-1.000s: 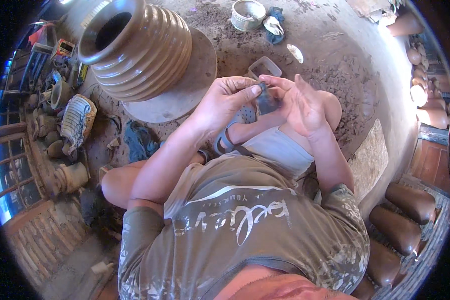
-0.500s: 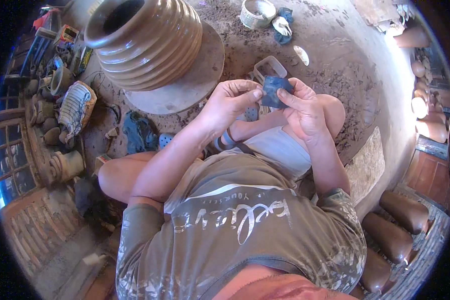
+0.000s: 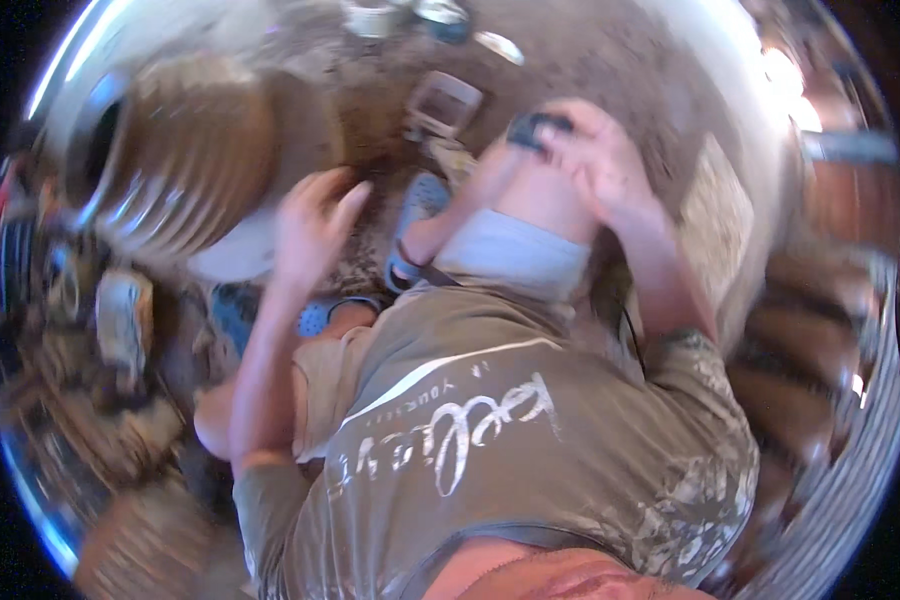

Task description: The person shapes and smooths the exterior of a clay pot on a manual pottery wheel using a small scraper and a brush, then lifts the finished pot and carries it across the studio to a storage area.

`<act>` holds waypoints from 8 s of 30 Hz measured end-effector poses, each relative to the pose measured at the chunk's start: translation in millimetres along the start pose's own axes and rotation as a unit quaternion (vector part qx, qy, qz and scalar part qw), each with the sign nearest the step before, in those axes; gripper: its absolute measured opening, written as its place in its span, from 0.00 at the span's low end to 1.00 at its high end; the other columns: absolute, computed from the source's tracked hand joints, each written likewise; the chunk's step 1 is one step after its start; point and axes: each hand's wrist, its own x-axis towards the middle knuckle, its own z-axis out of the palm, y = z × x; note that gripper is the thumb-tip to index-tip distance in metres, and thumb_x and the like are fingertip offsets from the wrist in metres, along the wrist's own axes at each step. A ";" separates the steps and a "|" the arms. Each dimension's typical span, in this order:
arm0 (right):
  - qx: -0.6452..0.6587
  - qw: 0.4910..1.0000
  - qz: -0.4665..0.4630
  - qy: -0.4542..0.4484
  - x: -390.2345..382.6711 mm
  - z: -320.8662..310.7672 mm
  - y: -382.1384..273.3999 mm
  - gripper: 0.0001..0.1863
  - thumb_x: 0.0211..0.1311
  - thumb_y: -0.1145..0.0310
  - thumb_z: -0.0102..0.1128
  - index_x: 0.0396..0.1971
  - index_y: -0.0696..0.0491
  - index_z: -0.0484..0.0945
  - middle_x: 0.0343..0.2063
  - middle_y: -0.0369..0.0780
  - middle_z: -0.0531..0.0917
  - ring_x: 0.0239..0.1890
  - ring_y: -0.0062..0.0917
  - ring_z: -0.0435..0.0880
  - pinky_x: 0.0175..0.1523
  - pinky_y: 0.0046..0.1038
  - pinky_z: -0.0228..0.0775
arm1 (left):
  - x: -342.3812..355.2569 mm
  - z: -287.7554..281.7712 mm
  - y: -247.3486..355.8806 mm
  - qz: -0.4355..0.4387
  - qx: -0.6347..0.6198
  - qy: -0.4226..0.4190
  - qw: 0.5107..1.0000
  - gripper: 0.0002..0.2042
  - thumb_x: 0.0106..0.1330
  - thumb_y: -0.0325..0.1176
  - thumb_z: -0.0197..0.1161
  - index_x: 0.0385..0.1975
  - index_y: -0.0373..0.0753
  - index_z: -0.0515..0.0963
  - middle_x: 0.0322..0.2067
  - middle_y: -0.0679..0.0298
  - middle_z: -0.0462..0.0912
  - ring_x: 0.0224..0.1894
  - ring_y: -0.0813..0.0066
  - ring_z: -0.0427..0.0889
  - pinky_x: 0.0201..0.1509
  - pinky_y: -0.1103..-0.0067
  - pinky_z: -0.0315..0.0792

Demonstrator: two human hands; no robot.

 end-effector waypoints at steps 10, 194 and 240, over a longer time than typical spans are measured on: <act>-0.542 0.708 0.269 0.363 -240.9 -321.4 102.4 0.16 0.56 0.63 0.68 0.42 0.55 0.88 0.37 0.48 0.90 0.40 0.37 0.89 0.49 0.36 0.79 | -98.4 14.4 -42.2 -0.137 0.478 -0.294 0.816 0.37 0.61 0.65 0.64 0.64 0.45 0.78 0.75 0.30 0.49 0.77 0.36 0.53 0.77 0.46 0.49; -0.299 0.880 -0.360 0.083 169.8 229.7 149.0 0.23 0.63 0.79 0.58 0.59 0.53 0.82 0.52 0.46 0.86 0.58 0.40 0.80 0.66 0.36 0.70 | -116.4 122.3 -165.7 -0.411 -0.637 0.171 0.629 0.34 0.74 0.69 0.44 0.67 0.47 0.66 0.60 0.58 0.76 0.52 0.64 0.77 0.44 0.63 0.72; -0.330 0.872 -0.354 0.077 161.5 225.9 136.1 0.18 0.66 0.76 0.60 0.54 0.54 0.85 0.50 0.43 0.88 0.58 0.36 0.82 0.66 0.33 0.72 | -76.3 47.6 -151.5 -0.419 -0.584 0.400 0.569 0.42 0.74 0.72 0.36 0.78 0.45 0.55 0.70 0.55 0.67 0.68 0.57 0.70 0.67 0.58 0.67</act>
